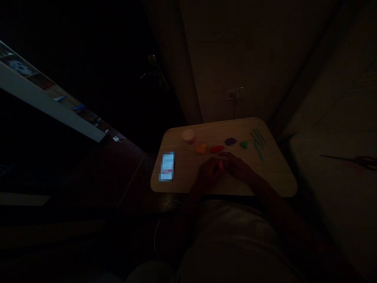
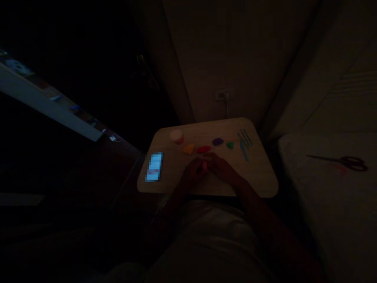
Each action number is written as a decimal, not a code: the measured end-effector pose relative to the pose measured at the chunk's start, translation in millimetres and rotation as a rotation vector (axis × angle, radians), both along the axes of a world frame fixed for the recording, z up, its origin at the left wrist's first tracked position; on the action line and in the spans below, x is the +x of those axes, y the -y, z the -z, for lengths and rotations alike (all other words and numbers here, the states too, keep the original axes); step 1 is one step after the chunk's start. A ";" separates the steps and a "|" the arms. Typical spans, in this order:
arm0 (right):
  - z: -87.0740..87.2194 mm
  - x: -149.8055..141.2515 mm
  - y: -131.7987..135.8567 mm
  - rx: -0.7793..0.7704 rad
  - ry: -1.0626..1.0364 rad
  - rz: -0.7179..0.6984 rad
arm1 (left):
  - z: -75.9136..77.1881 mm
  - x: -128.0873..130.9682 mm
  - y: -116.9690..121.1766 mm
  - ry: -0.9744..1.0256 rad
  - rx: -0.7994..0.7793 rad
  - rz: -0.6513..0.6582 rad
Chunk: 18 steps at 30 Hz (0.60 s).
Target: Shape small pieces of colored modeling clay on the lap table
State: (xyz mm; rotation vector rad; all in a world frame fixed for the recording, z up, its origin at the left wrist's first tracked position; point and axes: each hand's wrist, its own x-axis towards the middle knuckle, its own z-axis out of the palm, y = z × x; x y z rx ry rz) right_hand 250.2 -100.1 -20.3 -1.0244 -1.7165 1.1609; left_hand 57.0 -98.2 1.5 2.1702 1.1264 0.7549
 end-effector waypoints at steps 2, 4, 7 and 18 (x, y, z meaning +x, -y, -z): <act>-1.1 -0.4 0.8 -0.019 -0.011 0.000 | 1.0 -0.6 -0.8 0.024 0.000 -0.012; -1.5 -1.5 1.2 -0.037 -0.024 0.009 | 1.8 -1.8 -1.4 0.069 0.004 -0.025; 0.0 -3.2 0.7 -0.047 -0.050 0.037 | 2.4 -4.4 -2.0 0.120 -0.005 -0.060; -3.8 -2.7 -0.3 0.003 0.011 -0.009 | 12.4 -10.2 -2.4 0.054 -0.079 -0.109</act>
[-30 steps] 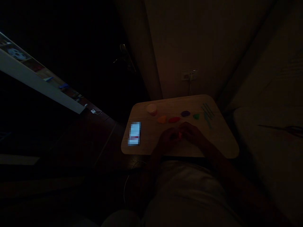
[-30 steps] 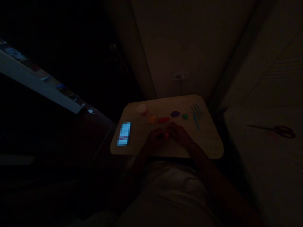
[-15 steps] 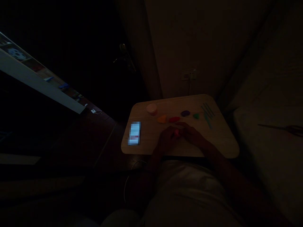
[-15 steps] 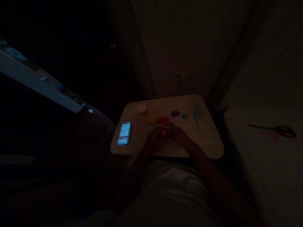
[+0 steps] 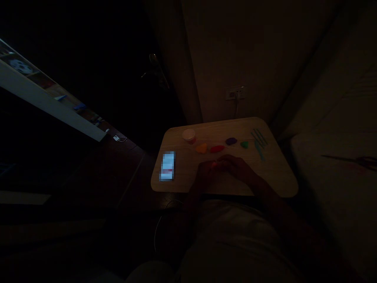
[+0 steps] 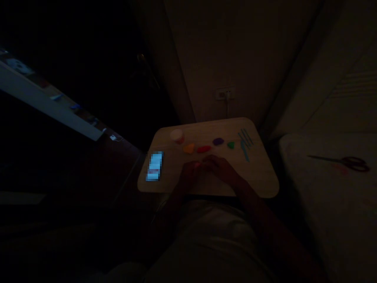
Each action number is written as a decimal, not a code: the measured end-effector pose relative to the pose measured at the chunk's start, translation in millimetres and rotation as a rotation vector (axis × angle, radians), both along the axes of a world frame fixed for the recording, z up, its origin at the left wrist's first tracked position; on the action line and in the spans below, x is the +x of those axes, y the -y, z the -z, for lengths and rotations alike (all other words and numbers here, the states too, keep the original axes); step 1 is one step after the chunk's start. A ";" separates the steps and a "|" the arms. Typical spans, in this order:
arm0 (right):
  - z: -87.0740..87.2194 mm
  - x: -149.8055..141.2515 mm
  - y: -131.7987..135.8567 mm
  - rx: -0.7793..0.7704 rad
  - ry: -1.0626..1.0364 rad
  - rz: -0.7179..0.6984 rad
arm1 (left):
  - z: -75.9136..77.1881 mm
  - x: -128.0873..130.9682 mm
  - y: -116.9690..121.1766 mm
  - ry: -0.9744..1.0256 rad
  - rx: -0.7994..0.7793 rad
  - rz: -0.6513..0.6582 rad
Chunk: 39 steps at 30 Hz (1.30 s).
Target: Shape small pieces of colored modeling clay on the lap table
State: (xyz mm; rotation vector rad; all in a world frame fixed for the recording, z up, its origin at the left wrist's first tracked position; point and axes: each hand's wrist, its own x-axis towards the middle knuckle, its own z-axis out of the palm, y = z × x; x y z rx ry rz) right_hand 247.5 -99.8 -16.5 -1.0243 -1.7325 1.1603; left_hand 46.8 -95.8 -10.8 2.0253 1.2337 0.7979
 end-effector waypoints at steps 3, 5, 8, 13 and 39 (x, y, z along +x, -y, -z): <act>-9.4 -0.7 1.2 0.069 0.067 -0.015 | -3.8 3.5 3.1 -0.059 0.048 0.028; -13.5 -1.3 1.9 0.091 0.061 -0.012 | -8.8 7.6 5.6 -0.111 0.105 0.039; -14.1 -2.3 2.1 0.084 0.025 0.013 | -15.1 13.3 7.3 -0.156 0.196 0.062; -5.6 -4.2 0.9 0.029 0.032 0.109 | -13.2 12.6 5.3 -0.191 0.309 0.090; -4.8 -1.1 0.5 0.028 0.111 0.026 | -4.6 4.8 5.0 -0.042 0.377 0.027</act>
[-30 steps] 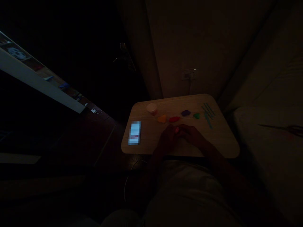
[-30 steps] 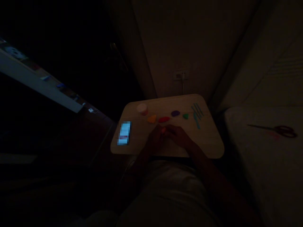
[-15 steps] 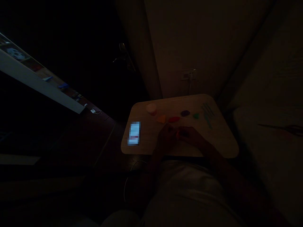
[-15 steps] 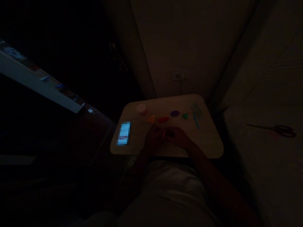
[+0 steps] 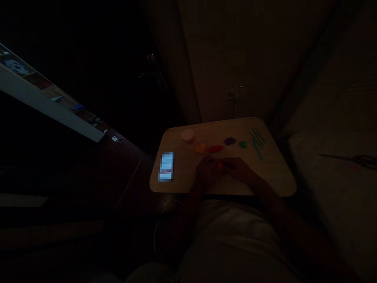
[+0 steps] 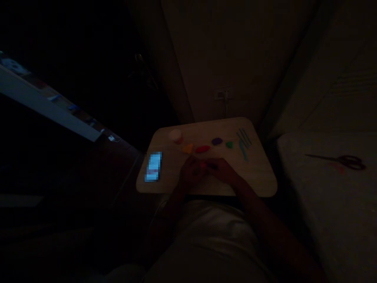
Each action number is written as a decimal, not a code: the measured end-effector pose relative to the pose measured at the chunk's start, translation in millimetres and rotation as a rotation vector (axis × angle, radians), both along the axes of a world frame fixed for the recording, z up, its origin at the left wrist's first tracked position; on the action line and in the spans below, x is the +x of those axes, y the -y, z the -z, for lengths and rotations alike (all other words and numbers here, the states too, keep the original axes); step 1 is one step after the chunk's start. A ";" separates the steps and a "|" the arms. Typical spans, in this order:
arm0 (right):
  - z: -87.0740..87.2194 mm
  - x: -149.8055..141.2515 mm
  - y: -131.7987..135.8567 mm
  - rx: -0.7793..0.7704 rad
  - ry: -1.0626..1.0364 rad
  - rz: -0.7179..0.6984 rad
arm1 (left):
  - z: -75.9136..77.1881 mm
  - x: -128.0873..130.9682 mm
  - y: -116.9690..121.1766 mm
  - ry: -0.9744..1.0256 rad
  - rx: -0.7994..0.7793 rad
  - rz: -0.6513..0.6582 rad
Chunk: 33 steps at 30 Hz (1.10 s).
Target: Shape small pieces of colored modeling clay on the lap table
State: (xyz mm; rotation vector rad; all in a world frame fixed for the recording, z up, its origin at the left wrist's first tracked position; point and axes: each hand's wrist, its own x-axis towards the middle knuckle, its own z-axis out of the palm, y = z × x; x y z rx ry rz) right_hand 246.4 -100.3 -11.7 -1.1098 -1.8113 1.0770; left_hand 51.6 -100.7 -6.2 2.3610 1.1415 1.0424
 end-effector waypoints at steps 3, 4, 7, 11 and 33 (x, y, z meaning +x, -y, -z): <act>-1.7 -0.5 0.2 0.017 0.005 0.026 | -0.3 -0.8 -0.2 0.007 -0.012 0.019; -1.8 -0.6 0.2 0.017 -0.002 0.030 | -0.5 -0.8 -0.4 0.008 -0.014 0.029; -0.8 -0.5 0.0 0.001 -0.052 0.028 | -0.8 -0.8 -1.4 0.007 -0.026 0.056; 2.7 0.6 -0.7 -0.011 -0.086 -0.001 | 0.2 -1.2 -2.4 0.009 -0.036 0.060; -1.7 4.3 3.4 -0.005 0.024 -0.023 | -4.5 1.0 0.1 -0.175 -0.016 0.069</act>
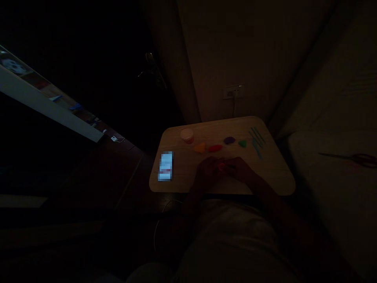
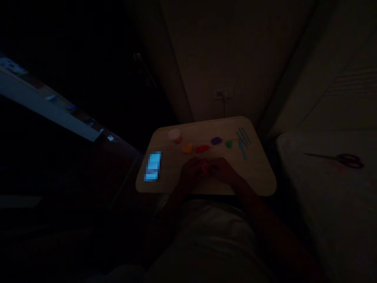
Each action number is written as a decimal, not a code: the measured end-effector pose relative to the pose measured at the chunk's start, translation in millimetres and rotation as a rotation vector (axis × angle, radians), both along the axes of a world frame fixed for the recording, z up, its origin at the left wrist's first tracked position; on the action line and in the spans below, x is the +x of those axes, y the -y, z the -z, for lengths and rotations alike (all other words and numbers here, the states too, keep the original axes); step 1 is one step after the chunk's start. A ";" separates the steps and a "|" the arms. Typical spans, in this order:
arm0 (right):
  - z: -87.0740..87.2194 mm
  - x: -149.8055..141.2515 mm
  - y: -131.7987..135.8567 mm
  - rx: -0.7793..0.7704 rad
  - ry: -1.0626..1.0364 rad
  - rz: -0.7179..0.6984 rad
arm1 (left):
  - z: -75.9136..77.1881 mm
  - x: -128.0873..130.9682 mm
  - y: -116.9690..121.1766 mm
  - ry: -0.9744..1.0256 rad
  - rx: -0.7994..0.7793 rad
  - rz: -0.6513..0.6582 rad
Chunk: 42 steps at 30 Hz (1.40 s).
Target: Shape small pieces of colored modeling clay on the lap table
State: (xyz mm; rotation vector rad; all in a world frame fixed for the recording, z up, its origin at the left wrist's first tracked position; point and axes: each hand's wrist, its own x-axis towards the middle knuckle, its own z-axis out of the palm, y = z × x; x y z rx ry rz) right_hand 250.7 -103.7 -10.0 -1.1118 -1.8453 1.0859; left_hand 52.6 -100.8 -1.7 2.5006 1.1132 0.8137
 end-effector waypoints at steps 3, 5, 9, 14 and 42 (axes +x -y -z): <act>-0.7 -1.9 -0.8 -0.003 -0.014 0.008 | 2.7 -0.1 -0.5 -0.015 0.000 -0.046; 0.3 -3.0 -1.7 -0.018 -0.028 0.004 | 4.3 -0.1 -0.8 -0.022 0.002 -0.067; 2.9 -3.2 -2.5 -0.077 -0.054 -0.012 | 5.8 0.4 -1.5 -0.020 -0.026 -0.098; -0.4 -2.5 -1.8 -0.050 0.007 -0.032 | 7.5 0.4 -3.9 0.007 -0.090 -0.106; -0.9 -1.1 -5.2 0.009 -0.073 0.091 | -6.1 0.8 -2.9 0.268 -0.342 0.060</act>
